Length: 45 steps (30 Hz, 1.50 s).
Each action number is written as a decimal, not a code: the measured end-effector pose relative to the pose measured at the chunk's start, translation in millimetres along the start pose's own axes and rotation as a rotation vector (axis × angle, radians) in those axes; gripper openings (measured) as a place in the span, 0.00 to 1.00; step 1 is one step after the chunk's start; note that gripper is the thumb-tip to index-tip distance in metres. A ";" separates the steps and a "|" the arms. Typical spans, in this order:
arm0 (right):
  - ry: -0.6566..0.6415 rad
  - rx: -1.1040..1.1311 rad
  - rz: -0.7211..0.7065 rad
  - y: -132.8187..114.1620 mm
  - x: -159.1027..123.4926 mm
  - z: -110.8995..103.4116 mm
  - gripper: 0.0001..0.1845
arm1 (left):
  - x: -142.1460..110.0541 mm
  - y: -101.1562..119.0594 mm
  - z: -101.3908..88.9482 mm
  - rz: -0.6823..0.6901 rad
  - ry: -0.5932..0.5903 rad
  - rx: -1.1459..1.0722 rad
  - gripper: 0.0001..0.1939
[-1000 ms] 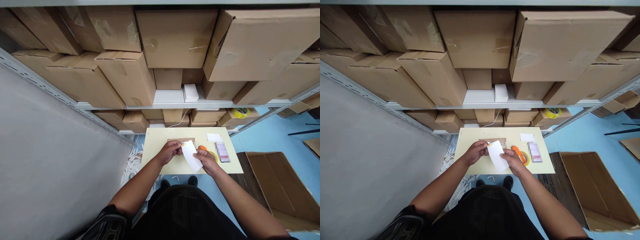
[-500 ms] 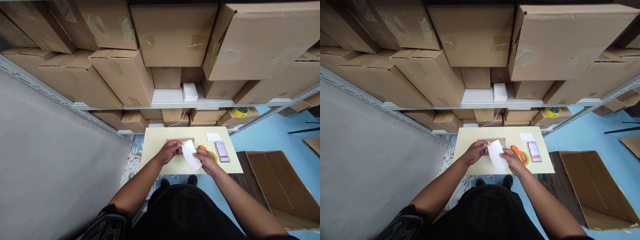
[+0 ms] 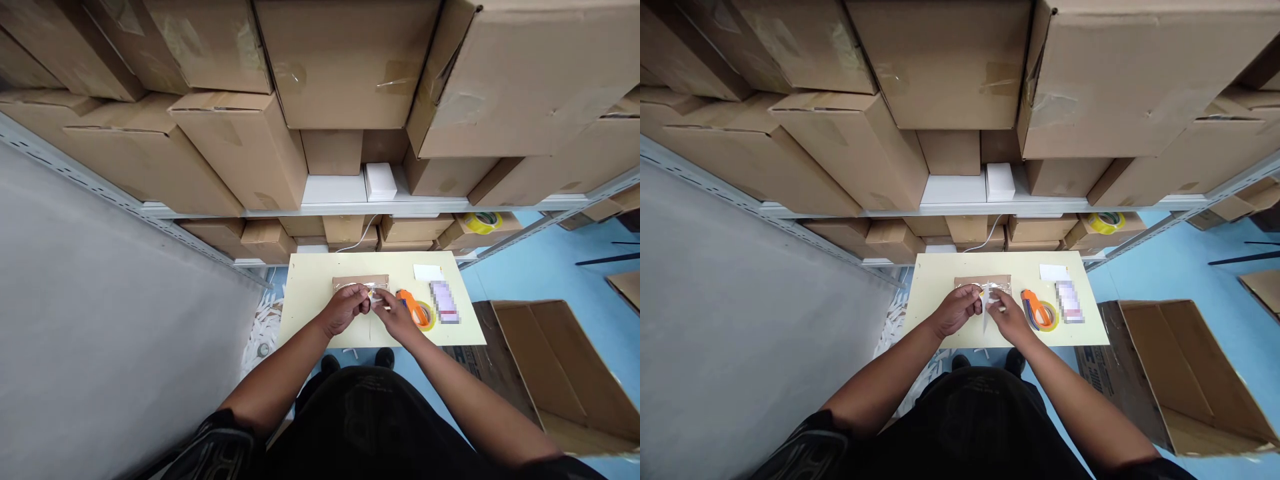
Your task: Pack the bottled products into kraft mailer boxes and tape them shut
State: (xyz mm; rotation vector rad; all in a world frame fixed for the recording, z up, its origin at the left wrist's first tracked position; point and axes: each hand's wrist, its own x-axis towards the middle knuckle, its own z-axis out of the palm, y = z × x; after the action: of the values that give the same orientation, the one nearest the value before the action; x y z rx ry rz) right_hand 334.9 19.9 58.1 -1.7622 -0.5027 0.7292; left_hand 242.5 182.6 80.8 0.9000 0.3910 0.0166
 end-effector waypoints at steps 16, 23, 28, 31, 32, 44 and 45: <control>0.008 0.106 0.009 -28.2 2.1 16.7 0.18 | 4.0 -5.8 -11.6 0.152 0.026 0.459 0.19; -0.053 0.087 0.040 -20.3 9.2 18.1 0.18 | 2.8 -11.9 -21.1 0.135 0.069 0.513 0.18; -0.121 0.112 0.048 -20.5 12.8 18.5 0.20 | -2.6 -6.0 -19.2 0.097 0.079 0.404 0.18; -0.138 0.078 0.040 -23.9 14.2 19.9 0.19 | -4.8 -3.6 -20.2 0.104 0.087 0.383 0.18; -0.140 0.065 0.033 -25.1 14.5 20.8 0.18 | -5.4 -3.4 -20.8 0.112 0.088 0.383 0.18; -0.108 -0.137 -0.115 -25.6 12.5 29.9 0.10 | -10.2 -5.1 -19.0 0.138 0.231 0.423 0.10; -0.091 -0.205 -0.187 -26.4 11.6 29.9 0.09 | -10.8 -4.1 -19.2 0.152 0.220 0.423 0.10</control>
State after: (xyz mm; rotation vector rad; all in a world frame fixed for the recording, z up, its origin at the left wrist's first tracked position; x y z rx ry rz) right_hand 323.2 56.1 74.7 -1.8464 -0.8170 0.6456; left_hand 225.4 192.7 70.5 1.3506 0.5410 0.1792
